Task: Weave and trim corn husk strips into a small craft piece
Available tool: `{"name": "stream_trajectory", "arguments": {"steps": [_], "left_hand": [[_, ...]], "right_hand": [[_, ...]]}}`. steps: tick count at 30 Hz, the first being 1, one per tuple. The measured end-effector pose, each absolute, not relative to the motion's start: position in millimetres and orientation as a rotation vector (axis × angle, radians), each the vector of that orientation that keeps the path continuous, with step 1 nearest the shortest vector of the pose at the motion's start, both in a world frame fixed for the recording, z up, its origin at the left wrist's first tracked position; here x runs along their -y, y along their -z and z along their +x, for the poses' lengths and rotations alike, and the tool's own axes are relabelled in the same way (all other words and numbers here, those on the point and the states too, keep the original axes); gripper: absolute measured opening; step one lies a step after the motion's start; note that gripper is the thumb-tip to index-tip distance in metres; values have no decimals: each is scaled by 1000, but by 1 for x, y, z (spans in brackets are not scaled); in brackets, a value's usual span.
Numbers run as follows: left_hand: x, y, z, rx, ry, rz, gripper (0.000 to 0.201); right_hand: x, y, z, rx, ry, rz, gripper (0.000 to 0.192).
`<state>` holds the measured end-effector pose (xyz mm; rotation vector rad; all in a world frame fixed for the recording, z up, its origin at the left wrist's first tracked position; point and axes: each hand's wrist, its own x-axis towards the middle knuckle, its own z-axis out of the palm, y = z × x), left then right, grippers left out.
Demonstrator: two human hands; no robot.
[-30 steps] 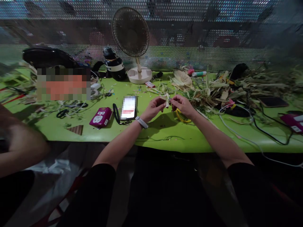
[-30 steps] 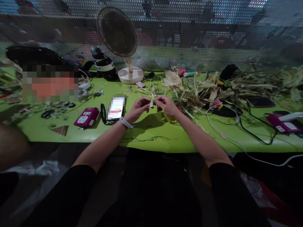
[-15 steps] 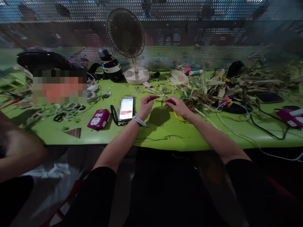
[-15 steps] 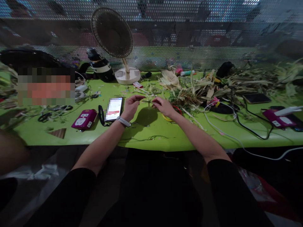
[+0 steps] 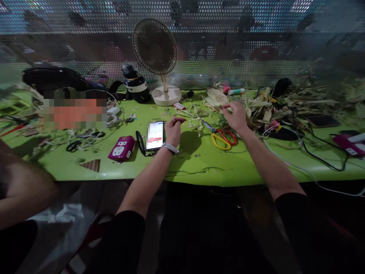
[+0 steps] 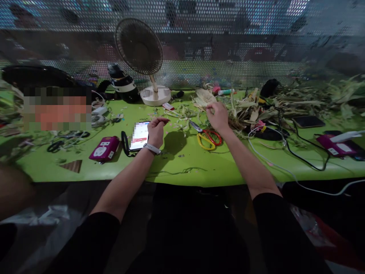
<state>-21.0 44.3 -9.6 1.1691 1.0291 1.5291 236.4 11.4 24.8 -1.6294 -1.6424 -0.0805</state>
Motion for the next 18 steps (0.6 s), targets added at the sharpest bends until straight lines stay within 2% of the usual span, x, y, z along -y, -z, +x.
{"name": "stream_trajectory", "arguments": {"steps": [4, 10, 15, 18], "left_hand": [[-42, 12, -19, -998, -1508, 1183, 23], [-38, 8, -19, -1021, -1458, 1247, 22], [-36, 6, -19, -1010, -1465, 1253, 22], [-36, 7, -19, -1005, -1469, 1252, 21]], "right_hand": [[-26, -43, 259, 1678, 125, -1897, 18], [-40, -33, 251, 1732, 52, -2143, 29], [-55, -48, 260, 1709, 66, -1881, 16], [-62, -73, 274, 1574, -80, -1588, 21]]}}
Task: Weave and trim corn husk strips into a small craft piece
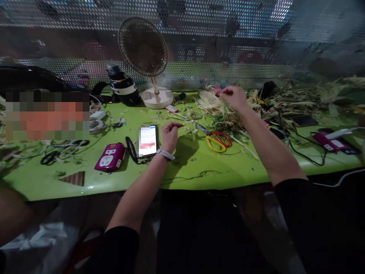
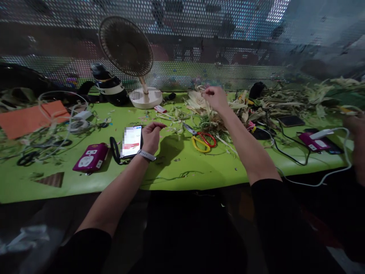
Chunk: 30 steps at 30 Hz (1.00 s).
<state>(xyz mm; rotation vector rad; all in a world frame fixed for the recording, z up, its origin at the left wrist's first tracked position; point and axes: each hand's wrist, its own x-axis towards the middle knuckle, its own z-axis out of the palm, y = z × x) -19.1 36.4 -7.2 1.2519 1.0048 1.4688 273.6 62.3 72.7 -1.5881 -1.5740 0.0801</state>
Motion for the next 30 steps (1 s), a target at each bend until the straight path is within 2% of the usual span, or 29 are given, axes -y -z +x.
{"name": "stream_trajectory", "arguments": {"steps": [7, 12, 15, 19, 21, 23, 30], "left_hand": [[-38, 8, -19, -989, -1463, 1235, 19], [-32, -9, -17, -922, -1423, 1304, 17], [-24, -29, -10, -782, -1321, 1369, 14], [-5, -51, 13, -526, -1022, 1299, 42], [7, -52, 28, -421, -854, 1234, 48], [18, -47, 42, -391, -779, 1201, 44], [26, -27, 51, -553, -901, 1282, 27]], "right_hand": [[-53, -141, 285, 1293, -271, -1150, 34], [-27, -198, 266, 1186, -576, -983, 25], [-9, -209, 248, 1189, -675, -905, 21], [7, -183, 227, 1190, -804, -940, 19], [8, -158, 223, 1233, -822, -1000, 21], [7, -132, 223, 1220, -842, -1020, 26], [16, -70, 229, 1060, -1011, -1101, 46]]}}
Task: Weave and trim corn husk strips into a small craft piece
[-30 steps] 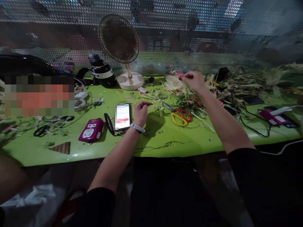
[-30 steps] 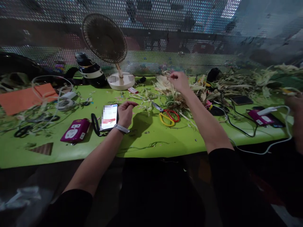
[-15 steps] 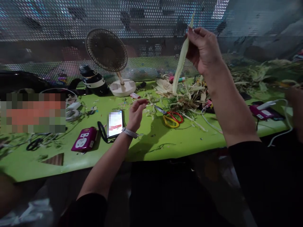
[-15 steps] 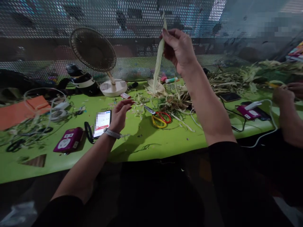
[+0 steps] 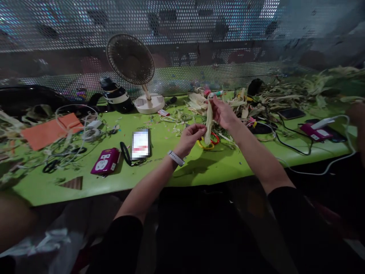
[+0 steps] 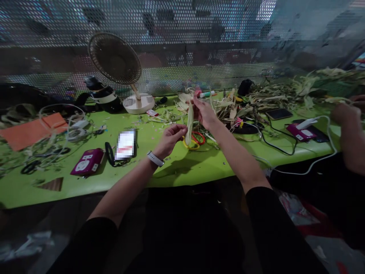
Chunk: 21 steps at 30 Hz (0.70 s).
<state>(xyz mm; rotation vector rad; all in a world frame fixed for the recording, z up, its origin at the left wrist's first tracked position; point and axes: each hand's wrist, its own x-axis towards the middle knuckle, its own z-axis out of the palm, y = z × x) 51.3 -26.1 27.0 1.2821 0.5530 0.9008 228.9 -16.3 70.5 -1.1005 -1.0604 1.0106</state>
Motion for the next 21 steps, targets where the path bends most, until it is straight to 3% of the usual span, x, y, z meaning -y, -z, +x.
{"name": "stream_trajectory", "arguments": {"steps": [3, 11, 15, 21], "left_hand": [[17, -23, 48, -643, -958, 1338, 24], [1, -8, 41, -733, -953, 1386, 30], [6, -6, 39, -696, -787, 1329, 42], [4, -11, 34, -691, -748, 1402, 38]], "right_hand": [[26, -53, 221, 1115, -1173, -1136, 53], [17, -17, 204, 1197, -871, -1217, 49], [20, -17, 201, 1287, -793, -1197, 50], [29, -23, 206, 1277, -748, -1216, 50]]}}
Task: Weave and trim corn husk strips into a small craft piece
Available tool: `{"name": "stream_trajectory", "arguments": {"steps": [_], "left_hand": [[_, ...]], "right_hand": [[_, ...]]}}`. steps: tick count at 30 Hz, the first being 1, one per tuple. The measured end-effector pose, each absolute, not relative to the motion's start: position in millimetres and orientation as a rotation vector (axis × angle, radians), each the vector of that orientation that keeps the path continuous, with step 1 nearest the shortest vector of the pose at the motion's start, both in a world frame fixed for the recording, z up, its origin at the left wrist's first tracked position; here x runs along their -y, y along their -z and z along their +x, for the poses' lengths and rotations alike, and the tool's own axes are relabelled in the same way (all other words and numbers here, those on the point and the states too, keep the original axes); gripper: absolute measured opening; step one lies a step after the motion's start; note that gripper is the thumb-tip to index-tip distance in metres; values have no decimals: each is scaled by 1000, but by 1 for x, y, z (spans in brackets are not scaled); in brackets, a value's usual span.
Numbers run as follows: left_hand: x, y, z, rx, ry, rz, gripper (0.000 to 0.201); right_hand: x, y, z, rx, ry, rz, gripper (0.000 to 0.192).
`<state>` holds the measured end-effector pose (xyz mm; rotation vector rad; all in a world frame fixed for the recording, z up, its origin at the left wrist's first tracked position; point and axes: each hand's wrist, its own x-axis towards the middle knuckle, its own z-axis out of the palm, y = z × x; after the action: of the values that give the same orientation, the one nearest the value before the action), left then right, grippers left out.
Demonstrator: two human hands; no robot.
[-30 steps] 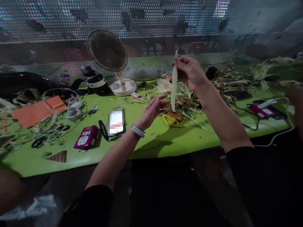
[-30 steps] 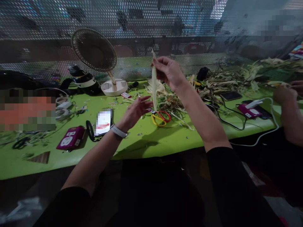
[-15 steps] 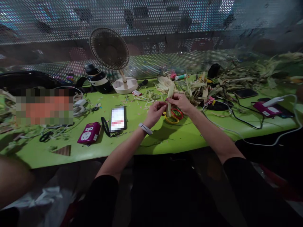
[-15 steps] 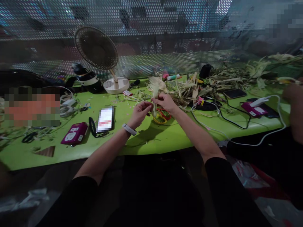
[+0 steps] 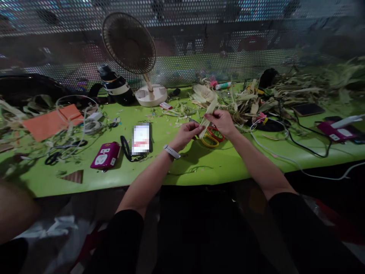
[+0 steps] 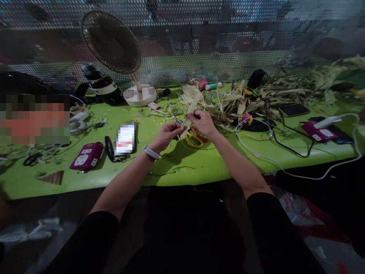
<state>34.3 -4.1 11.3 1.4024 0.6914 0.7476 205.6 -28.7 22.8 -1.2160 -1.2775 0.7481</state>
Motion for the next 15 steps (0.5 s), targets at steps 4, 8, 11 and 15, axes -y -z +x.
{"name": "stream_trajectory", "arguments": {"steps": [4, 8, 11, 15], "left_hand": [[1, -14, 28, -589, -635, 1402, 37], [0, -13, 28, -544, -575, 1414, 41], [1, -11, 30, -594, -673, 1449, 42], [0, -10, 33, -642, -840, 1498, 39]], "right_hand": [[29, -21, 211, 1205, -762, -1209, 55], [31, -22, 211, 1176, -815, -1191, 57], [35, -24, 208, 1237, -976, -1214, 59], [37, -25, 203, 1386, -974, -1242, 54]]}}
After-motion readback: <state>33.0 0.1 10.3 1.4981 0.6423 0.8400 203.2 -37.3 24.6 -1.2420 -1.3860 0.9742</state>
